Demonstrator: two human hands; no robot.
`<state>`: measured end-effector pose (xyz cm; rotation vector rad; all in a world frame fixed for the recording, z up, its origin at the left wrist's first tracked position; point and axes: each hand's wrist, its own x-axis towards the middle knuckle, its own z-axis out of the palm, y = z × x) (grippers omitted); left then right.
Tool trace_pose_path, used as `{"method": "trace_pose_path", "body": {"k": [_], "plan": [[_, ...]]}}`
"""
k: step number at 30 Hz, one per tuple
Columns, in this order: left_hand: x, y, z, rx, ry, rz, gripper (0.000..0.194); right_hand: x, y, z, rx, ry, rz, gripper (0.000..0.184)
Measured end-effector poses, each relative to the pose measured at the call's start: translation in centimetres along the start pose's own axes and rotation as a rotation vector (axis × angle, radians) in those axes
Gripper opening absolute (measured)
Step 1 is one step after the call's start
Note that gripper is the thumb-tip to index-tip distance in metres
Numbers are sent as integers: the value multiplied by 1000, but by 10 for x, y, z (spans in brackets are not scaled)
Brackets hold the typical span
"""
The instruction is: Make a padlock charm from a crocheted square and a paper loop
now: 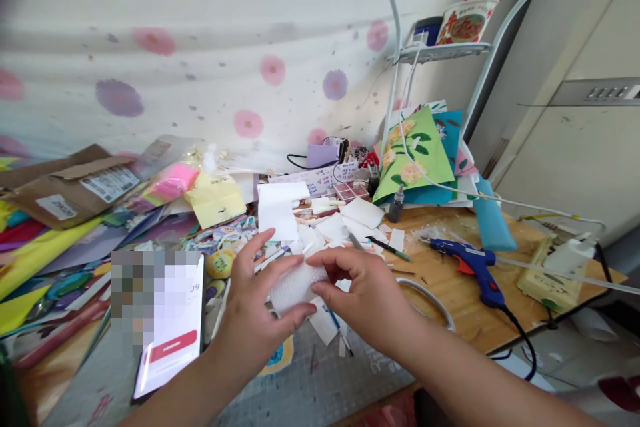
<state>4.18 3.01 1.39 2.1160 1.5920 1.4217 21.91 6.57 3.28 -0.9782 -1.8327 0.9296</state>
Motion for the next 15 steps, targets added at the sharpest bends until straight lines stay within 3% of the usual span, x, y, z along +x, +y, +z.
{"method": "trace_pose_path", "body": {"k": [2, 5, 9, 11, 15], "plan": [[1, -1, 0, -70, -59, 28, 25, 0, -3, 0, 21, -50, 2, 24], [1, -1, 2, -347, -159, -172, 3, 0, -5, -2, 18, -71, -10, 35], [-1, 3, 7, -949, -226, -541, 12, 2, -2, -9, 3, -34, 22, 42], [-2, 5, 9, -1142, -227, -580, 11, 3, 0, -10, 79, -79, 94, 43], [-2, 7, 11, -1188, -212, -591, 8, 3, -1, -4, 327, -226, 178, 27]]}}
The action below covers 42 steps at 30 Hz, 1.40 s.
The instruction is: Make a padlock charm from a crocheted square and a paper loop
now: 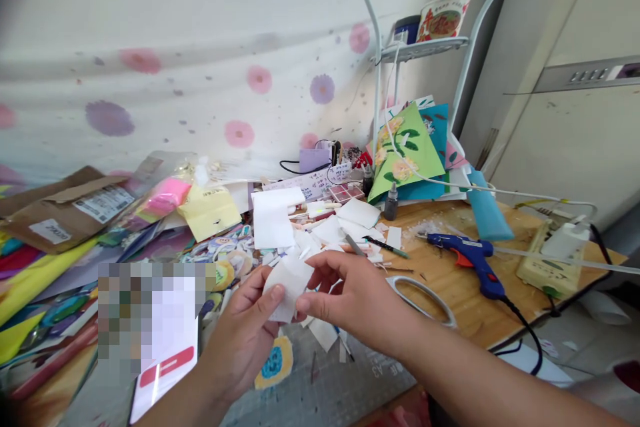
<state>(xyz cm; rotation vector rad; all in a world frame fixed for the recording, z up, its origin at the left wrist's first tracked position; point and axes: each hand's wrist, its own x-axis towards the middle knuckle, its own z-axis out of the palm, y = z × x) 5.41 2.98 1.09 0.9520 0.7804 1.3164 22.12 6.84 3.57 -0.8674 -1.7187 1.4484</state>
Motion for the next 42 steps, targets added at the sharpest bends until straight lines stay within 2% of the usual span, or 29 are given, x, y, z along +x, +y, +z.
{"method": "trace_pose_path", "body": {"k": [3, 6, 10, 15, 19, 22, 28, 32, 42], "plan": [[0, -1, -1, 58, 44, -13, 10, 0, -1, 7, 22, 34, 11, 14], [-2, -3, -2, 118, 43, -18, 13, 0, -1, 10, -131, 128, 5, 9], [-2, -3, 0, 125, 26, -11, 12, 0, 1, 13, -297, 186, -42, 11], [-1, -3, -1, 78, -31, -34, 10, 1, 1, 14, -140, 187, -52, 40], [-2, -4, -4, 114, -28, -47, 12, 1, 2, 13, -92, 241, -56, 27], [-2, -3, -5, 201, -12, -30, 15, 0, 1, 13, -167, 265, -58, 21], [-1, 5, -5, 417, -24, 74, 19, -2, 3, 14, -336, 227, -151, 19], [0, 4, -7, 480, 47, 67, 25, -4, 4, 15, -401, 220, -156, 22], [-2, -1, -10, 582, 106, 55, 38, -4, 1, 17, -489, 145, -158, 17]]}}
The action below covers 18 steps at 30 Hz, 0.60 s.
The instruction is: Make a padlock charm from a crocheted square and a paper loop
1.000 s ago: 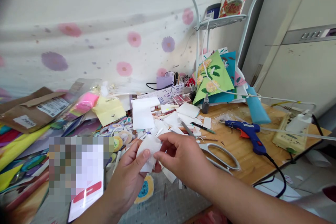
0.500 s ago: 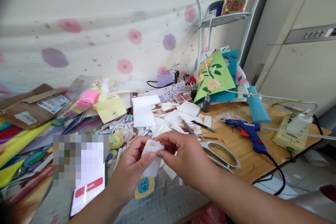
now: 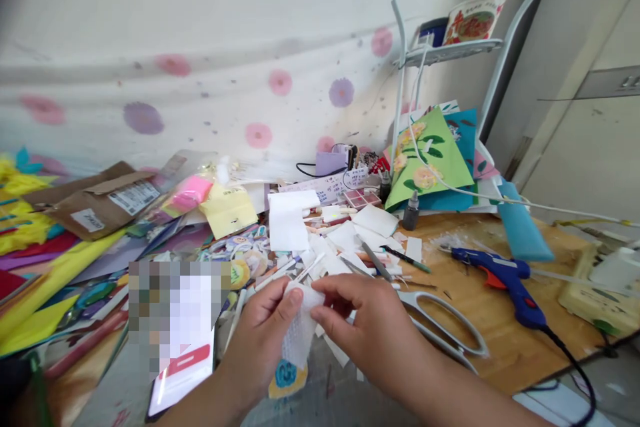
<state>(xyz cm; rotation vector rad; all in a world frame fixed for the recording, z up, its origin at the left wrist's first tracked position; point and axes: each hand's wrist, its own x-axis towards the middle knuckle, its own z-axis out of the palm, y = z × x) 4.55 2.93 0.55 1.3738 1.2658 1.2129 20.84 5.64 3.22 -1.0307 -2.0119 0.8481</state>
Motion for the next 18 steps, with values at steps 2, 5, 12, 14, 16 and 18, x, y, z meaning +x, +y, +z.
{"method": "trace_pose_path", "body": {"k": [2, 5, 12, 14, 16, 18], "plan": [[0, -1, 0, 49, 2, 11, 40, 1, 1, 1, -15, -32, -5, 13], [2, -3, -1, 154, 38, 51, 43, 1, 2, 3, -29, -50, 0, 13], [3, -1, -1, 241, 52, 89, 47, -2, -1, 6, -47, -53, 8, 16], [2, -1, -1, 198, 45, 86, 47, -1, -3, 5, -23, -57, 45, 17], [2, -1, -1, 91, 22, 77, 44, 0, -3, 4, 55, -61, 101, 18], [2, -1, -1, -25, -7, 55, 39, 1, -2, 3, 179, -66, 169, 20]]}}
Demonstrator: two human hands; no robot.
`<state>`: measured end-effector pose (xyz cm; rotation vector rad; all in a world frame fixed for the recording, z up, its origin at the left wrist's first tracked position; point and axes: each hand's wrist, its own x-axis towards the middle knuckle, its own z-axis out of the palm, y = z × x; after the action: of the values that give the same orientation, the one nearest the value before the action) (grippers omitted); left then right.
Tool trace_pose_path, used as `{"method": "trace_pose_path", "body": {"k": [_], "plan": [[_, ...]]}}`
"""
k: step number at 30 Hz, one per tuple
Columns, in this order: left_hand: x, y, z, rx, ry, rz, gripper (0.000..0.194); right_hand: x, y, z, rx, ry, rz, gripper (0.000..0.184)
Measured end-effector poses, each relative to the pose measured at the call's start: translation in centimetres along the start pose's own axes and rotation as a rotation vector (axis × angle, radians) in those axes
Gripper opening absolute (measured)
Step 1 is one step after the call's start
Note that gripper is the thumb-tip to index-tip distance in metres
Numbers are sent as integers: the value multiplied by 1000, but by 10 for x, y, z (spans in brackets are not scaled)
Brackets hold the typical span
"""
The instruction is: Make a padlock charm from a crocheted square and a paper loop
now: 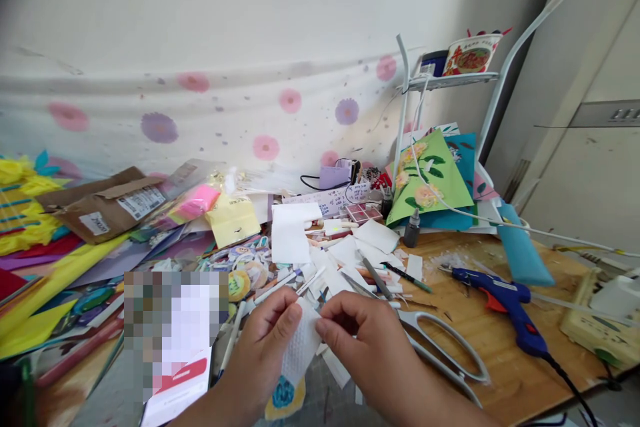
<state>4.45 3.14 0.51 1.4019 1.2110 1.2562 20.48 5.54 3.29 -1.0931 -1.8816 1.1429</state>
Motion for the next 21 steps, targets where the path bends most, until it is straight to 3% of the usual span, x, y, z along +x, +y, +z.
{"method": "trace_pose_path", "body": {"k": [5, 10, 14, 21], "plan": [[1, 3, 0, -29, 10, -30, 32, 2, 7, -3, 251, -25, 118, 21], [1, 5, -1, 55, 12, 6, 31, 2, 10, -2, 229, -87, 43, 23], [0, 7, -1, 114, -13, 12, 31, 2, 8, 1, 196, -50, 8, 21], [0, 6, 0, -43, -135, -123, 28, 2, 6, -3, 233, 37, 55, 19]]}}
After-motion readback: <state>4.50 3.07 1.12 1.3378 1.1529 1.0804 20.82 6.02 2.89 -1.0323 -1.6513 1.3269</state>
